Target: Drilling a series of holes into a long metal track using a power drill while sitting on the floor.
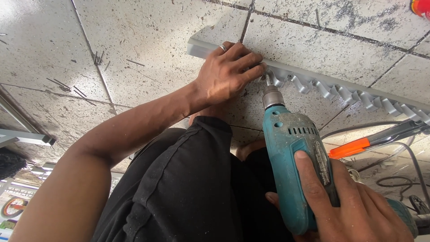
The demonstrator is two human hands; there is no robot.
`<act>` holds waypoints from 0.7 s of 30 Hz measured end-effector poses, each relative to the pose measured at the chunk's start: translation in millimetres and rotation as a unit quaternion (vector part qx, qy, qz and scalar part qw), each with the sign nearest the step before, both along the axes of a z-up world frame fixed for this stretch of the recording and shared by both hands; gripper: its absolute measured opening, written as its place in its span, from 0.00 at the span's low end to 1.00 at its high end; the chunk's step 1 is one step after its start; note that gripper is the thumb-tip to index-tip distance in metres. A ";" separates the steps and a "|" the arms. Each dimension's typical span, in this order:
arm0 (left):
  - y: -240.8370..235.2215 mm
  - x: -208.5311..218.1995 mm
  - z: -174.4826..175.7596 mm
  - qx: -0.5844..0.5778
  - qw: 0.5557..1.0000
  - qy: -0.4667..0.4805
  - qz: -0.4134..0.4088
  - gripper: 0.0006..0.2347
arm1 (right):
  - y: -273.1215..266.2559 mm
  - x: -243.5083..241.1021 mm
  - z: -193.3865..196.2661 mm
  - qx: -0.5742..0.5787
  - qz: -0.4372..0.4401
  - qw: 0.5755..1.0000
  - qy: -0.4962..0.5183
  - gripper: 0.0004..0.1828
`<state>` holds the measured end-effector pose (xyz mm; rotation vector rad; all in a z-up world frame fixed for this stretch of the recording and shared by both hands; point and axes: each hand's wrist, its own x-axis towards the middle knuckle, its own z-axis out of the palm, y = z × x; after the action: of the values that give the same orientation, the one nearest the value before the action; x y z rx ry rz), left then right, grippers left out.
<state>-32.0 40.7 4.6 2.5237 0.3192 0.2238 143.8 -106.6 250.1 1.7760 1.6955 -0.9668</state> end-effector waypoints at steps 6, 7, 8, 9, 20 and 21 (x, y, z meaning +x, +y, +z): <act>0.1 -0.9 -0.6 0.004 1.000 0.011 -0.008 0.08 | 2.8 1.6 -1.1 -0.009 0.015 1.000 0.007 0.53; 0.0 -1.1 -0.5 0.005 1.000 0.013 -0.010 0.09 | 3.6 1.9 -1.4 -0.013 0.022 1.000 0.007 0.53; -0.7 -1.1 -0.7 0.005 1.000 0.014 -0.010 0.09 | 4.0 0.9 -1.4 -0.013 0.022 1.000 0.008 0.53; -1.4 -1.1 -0.8 0.004 1.000 0.017 -0.006 0.09 | 4.5 0.0 -1.3 0.003 0.040 0.999 -0.003 0.51; -4.0 -2.7 -0.1 0.025 0.999 0.036 0.001 0.09 | 16.1 -12.0 -2.7 0.045 0.095 0.994 -0.033 0.46; -4.0 -2.6 0.1 0.026 0.999 0.034 -0.001 0.09 | 18.4 -14.9 -2.6 0.038 0.110 0.992 -0.050 0.44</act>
<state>-34.7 36.7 4.6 2.5870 0.3413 0.1477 129.0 -88.3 247.5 1.6140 1.8387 -0.7165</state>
